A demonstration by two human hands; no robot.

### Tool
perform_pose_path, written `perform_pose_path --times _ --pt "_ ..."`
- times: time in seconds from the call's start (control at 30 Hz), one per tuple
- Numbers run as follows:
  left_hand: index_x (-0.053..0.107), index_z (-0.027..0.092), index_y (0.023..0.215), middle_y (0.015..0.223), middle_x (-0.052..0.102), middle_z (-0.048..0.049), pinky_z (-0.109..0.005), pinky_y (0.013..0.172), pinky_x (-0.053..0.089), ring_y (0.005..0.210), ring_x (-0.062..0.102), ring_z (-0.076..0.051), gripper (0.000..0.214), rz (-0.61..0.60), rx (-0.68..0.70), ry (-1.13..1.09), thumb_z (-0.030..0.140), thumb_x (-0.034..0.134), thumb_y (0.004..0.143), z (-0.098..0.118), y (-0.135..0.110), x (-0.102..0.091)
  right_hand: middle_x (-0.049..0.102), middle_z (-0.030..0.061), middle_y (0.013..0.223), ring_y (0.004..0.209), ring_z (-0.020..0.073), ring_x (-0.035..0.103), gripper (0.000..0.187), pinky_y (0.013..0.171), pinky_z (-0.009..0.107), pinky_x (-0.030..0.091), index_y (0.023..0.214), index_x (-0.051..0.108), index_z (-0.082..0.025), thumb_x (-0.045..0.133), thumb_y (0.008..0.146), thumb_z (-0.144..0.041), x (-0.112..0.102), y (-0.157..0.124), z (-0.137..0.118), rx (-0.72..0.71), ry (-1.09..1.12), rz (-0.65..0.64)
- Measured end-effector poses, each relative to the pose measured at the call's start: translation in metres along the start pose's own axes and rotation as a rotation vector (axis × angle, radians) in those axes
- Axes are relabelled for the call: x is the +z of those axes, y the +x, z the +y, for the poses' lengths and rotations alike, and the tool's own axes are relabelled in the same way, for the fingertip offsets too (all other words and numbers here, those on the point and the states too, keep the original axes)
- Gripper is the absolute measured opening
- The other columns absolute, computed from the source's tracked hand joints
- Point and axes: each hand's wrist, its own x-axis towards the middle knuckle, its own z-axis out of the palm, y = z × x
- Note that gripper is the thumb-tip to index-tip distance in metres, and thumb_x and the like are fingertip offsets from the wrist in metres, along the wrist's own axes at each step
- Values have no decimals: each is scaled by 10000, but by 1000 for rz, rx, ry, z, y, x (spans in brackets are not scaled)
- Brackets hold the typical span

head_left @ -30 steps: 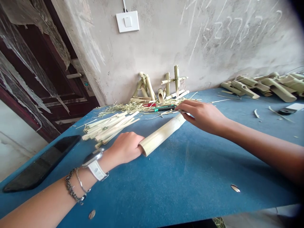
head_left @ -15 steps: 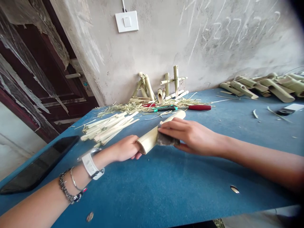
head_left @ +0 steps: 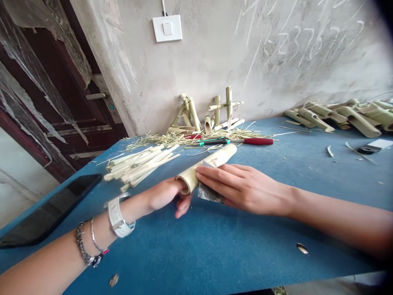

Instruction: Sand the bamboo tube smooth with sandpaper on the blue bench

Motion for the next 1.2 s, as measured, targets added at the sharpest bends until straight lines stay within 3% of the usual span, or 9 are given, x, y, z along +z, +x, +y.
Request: perform_pose_path --times 0.17,0.23,0.37,0.57,0.7,0.77,0.93,1.1,1.2 --pt "398 189 491 424 434 3 -247 487 358 427 418 -94 579 -112 -7 -457 415 117 943 1 -2 2 492 171 1298 1054 259 514 424 851 416 498 1343 400 -67 316 936 -148 11 -5 11 185 -47 5" --pt "453 179 514 444 477 -8 -255 517 372 458 449 -106 586 -146 -3 -459 434 143 940 -2 -1 3 493 171 1302 1047 248 515 418 867 403 484 1340 406 -61 316 941 -145 8 -3 7 160 -25 26" --pt "486 173 509 475 530 -28 -269 571 399 493 493 -121 566 -135 -9 -430 432 190 917 -2 0 8 450 154 1360 1056 208 509 433 828 326 473 1363 372 -47 252 958 -137 -1 1 -2 -55 37 34" --pt "457 178 505 447 494 -20 -275 528 369 462 447 -119 565 -119 -31 -506 410 167 930 1 -2 9 497 189 1305 1053 256 501 426 848 399 454 1319 415 -5 238 944 -104 10 -3 10 150 -87 -1" --pt "479 170 507 473 526 -33 -292 572 381 500 477 -132 579 -97 -46 -473 424 169 926 -2 0 9 424 145 1385 1068 208 497 437 832 328 447 1370 350 -47 217 968 -151 1 2 -1 -67 -57 46" --pt "483 169 516 483 527 -31 -292 582 381 509 476 -130 576 -84 -47 -478 437 179 924 -2 -1 8 419 131 1392 1079 199 496 437 827 312 444 1376 342 -58 210 971 -154 0 2 -1 -90 -73 54" --pt "479 169 533 488 509 -19 -278 555 372 495 462 -122 555 -95 -48 -556 429 187 926 1 -4 6 454 171 1354 1128 239 473 426 891 381 421 1360 361 -34 251 959 -128 10 -5 14 117 -99 -3" --pt "498 169 528 496 540 -17 -265 618 400 519 498 -119 539 -58 -59 -504 382 188 915 2 -3 7 376 107 1425 1241 194 384 431 927 334 392 1386 329 -75 206 982 -156 -1 0 3 -132 -30 68" --pt "511 167 545 501 545 -13 -256 617 404 521 501 -117 560 -68 -53 -530 407 179 927 0 -1 8 390 107 1417 1245 186 381 432 934 327 387 1380 335 -65 200 975 -132 -3 1 1 -132 -45 65"
